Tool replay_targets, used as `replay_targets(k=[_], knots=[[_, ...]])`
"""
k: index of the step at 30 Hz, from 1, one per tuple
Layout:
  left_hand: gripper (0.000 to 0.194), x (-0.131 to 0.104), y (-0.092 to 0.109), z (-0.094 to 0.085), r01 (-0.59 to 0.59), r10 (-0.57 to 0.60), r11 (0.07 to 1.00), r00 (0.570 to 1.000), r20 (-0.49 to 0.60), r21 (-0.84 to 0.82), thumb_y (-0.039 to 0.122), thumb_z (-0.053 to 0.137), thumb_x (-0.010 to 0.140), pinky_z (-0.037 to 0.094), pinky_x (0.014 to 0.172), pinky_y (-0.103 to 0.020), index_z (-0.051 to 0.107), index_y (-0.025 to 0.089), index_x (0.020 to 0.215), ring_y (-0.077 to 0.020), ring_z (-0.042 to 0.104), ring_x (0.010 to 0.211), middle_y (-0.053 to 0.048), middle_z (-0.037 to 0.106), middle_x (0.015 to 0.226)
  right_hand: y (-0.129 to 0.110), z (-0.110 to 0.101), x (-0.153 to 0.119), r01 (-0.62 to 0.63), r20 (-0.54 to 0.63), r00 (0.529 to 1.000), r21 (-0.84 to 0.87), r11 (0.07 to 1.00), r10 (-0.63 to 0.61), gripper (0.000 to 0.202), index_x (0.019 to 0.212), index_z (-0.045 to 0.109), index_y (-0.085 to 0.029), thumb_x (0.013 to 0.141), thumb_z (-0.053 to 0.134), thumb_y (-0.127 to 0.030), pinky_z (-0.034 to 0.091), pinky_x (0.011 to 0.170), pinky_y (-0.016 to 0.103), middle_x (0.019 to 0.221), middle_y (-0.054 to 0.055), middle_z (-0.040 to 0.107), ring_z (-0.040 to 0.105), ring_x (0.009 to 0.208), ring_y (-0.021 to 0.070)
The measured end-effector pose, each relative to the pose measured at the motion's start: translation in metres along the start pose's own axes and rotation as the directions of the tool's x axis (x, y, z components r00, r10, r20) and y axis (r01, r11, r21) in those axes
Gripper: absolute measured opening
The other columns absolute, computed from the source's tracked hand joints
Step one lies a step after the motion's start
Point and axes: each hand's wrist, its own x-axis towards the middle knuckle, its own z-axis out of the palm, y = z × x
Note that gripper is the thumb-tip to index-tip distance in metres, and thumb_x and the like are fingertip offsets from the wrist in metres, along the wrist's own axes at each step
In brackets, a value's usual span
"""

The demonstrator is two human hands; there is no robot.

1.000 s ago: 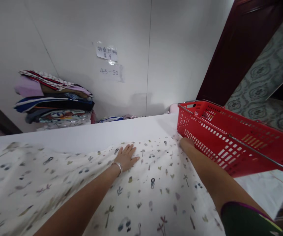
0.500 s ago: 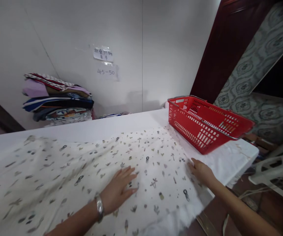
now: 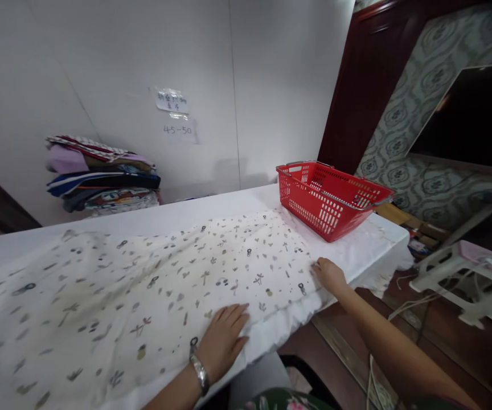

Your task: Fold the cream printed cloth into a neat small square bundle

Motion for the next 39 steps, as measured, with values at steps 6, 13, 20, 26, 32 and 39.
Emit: replay_targets(k=[6, 13, 20, 26, 32, 39], knots=[[0.022, 0.006, 0.005, 0.010, 0.041, -0.034, 0.997, 0.994, -0.106, 0.064, 0.018, 0.049, 0.083, 0.043, 0.091, -0.044, 0.062, 0.021, 0.100, -0.0232, 0.054, 0.107, -0.005, 0.062, 0.116, 0.019, -0.001, 0.003, -0.105, -0.069, 0.992, -0.032, 0.994, 0.103, 0.020, 0.096, 0.054, -0.016, 0.090, 0.036, -0.024, 0.037, 0.067, 0.025, 0.096, 0.010, 0.064, 0.060, 0.087, 0.0180], [0.028, 0.013, 0.014, 0.020, -0.025, 0.027, 1.000, 0.973, -0.228, 0.014, 0.008, 0.041, 0.083, 0.045, 0.088, -0.038, 0.062, 0.019, 0.097, -0.0186, 0.056, 0.101, -0.005, 0.065, 0.105, 0.034, -0.003, 0.009, -0.110, 0.035, 0.993, -0.019, 0.994, 0.110, 0.021, 0.094, 0.059, -0.016, 0.088, 0.040, -0.024, 0.038, 0.066, 0.026, 0.092, 0.010, 0.067, 0.062, 0.086, 0.0194], [0.023, 0.014, 0.013, 0.018, -0.044, 0.035, 0.999, 0.967, -0.254, -0.029, 0.007, 0.044, 0.079, 0.048, 0.084, -0.036, 0.060, 0.019, 0.089, -0.0177, 0.058, 0.095, -0.005, 0.066, 0.099, -0.003, -0.010, 0.061, -0.034, 0.016, 0.999, 0.017, 0.999, 0.034, 0.029, 0.096, 0.061, -0.017, 0.089, 0.038, -0.035, 0.040, 0.070, 0.025, 0.100, 0.010, 0.066, 0.060, 0.092, 0.0187], [0.022, 0.014, 0.012, 0.014, -0.072, 0.067, 0.997, 0.958, -0.280, -0.007, 0.007, 0.045, 0.078, 0.049, 0.082, -0.035, 0.058, 0.021, 0.091, -0.0170, 0.059, 0.093, -0.003, 0.066, 0.099, -0.024, -0.001, 0.104, -0.078, -0.013, 0.997, 0.028, 0.997, 0.079, 0.028, 0.100, 0.060, -0.017, 0.090, 0.038, -0.030, 0.041, 0.070, 0.024, 0.101, 0.010, 0.066, 0.060, 0.095, 0.0187], [0.024, 0.014, 0.012, 0.015, -0.120, 0.099, 0.992, 0.944, -0.314, -0.049, 0.006, 0.043, 0.079, 0.050, 0.081, -0.030, 0.056, 0.021, 0.093, -0.0146, 0.060, 0.091, -0.003, 0.066, 0.096, -0.013, 0.004, 0.112, -0.147, -0.012, 0.989, 0.041, 0.988, 0.148, 0.029, 0.100, 0.060, -0.017, 0.091, 0.034, -0.028, 0.042, 0.070, 0.025, 0.100, 0.010, 0.066, 0.061, 0.093, 0.0189], [0.031, 0.009, 0.010, 0.013, -0.113, 0.100, 0.993, 0.961, -0.256, -0.036, 0.007, 0.045, 0.077, 0.050, 0.085, -0.031, 0.055, 0.022, 0.103, -0.0162, 0.058, 0.099, -0.003, 0.065, 0.105, -0.014, 0.005, 0.114, -0.150, 0.061, 0.987, 0.015, 0.989, 0.149, 0.037, 0.107, 0.056, -0.012, 0.088, 0.040, -0.038, 0.043, 0.075, 0.030, 0.107, 0.016, 0.063, 0.060, 0.097, 0.0225]])
